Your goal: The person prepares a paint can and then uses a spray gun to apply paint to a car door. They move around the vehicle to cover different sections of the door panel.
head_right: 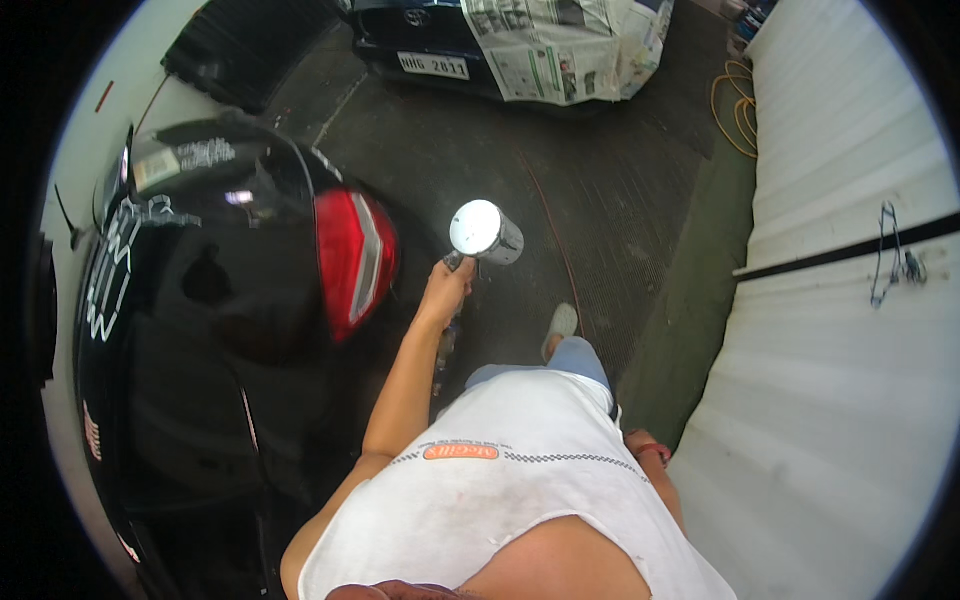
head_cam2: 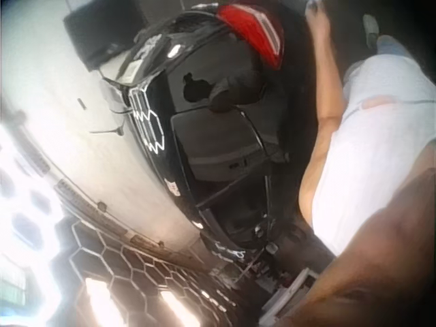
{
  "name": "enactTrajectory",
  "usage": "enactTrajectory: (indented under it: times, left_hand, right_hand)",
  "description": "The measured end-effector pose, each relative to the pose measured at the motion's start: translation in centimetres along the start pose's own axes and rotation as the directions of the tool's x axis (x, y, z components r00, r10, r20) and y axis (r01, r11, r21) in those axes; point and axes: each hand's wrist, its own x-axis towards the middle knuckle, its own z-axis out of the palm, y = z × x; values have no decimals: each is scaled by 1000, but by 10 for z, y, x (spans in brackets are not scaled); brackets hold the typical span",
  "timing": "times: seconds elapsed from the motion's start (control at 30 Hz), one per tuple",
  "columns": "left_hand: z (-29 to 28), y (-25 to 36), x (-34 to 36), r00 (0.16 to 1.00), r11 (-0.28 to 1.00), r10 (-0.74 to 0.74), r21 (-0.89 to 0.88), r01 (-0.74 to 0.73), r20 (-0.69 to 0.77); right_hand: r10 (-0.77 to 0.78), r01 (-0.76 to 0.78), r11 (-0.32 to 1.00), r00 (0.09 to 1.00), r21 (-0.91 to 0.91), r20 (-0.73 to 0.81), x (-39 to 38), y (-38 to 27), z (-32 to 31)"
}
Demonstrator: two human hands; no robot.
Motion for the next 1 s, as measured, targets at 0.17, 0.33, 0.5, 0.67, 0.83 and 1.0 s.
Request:
enactTrajectory:
  times: [0.17, 0.33, 0.5, 0.67, 0.83, 1.0]
  left_hand:
    - [-11, 80, 96, 994, 956, 44, -285, -70, -95]
    - [-56, 154, 224, 969, 802, 85, -561, -205, -233]
    - [-144, 178, 366, 907, 690, 50, -642, -334, -418]
    - [-242, 212, 476, 818, 639, -91, -663, -390, -568]
    - [-329, 251, 554, 794, 561, -156, -714, -418, -587]
    - [-427, 253, 625, 740, 601, -152, -656, -457, -655]
  right_hand:
    - [-78, 73, 987, 997, -144, -26, 58, -211, -154]
    - [-445, 366, 869, 872, -332, -204, 184, -393, -279]
    - [-543, 473, 833, 796, -285, -266, 247, -538, -280]
    - [-410, 388, 823, 911, -414, 40, 171, -722, -194]
    - [-419, 399, 781, 905, -481, 69, 263, -764, -194]
    - [-235, 343, 524, 938, -779, 255, 305, -909, -173]
